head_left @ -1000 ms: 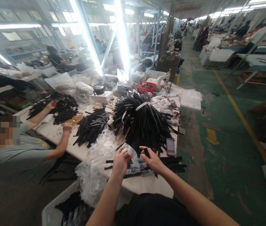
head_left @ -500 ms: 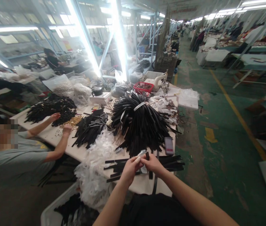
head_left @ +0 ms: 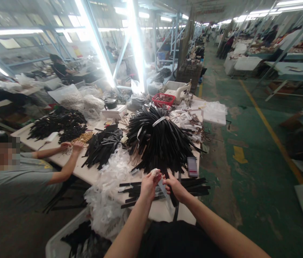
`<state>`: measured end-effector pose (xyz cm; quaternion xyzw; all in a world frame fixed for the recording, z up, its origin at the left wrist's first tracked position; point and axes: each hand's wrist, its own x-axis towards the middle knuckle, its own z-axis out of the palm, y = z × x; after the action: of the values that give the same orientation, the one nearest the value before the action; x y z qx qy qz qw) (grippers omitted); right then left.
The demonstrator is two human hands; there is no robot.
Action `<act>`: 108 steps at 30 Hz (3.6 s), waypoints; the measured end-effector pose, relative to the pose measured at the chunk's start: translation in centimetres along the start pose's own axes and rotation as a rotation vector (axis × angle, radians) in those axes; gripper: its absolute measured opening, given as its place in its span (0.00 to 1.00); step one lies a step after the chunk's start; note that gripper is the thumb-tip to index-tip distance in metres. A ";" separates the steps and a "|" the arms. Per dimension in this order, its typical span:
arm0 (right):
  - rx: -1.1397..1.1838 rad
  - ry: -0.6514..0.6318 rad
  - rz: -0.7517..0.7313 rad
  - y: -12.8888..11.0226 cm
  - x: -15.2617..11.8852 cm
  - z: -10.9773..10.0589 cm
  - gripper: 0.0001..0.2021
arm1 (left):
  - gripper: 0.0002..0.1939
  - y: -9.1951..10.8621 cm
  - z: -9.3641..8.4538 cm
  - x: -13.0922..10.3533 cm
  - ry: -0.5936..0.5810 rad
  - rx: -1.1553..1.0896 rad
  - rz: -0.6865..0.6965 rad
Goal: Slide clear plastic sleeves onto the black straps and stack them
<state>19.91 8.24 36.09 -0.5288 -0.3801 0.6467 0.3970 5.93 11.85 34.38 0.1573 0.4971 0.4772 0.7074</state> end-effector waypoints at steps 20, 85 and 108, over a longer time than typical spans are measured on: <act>-0.185 0.296 -0.253 -1.3 0.9 -0.1 0.13 | 0.17 0.5 2.6 -1.0 -0.162 0.073 -0.072; 0.017 -0.140 0.190 -2.3 -0.1 0.4 0.18 | 0.20 2.6 1.1 -1.6 -0.196 0.189 -0.002; -0.331 -0.150 -0.237 -5.7 -2.5 1.6 0.16 | 0.12 6.7 1.1 -5.3 -0.019 0.052 0.265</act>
<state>19.31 8.11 42.52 -0.4888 -0.5692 0.5619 0.3484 3.11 11.04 42.46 0.2443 0.4773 0.5521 0.6385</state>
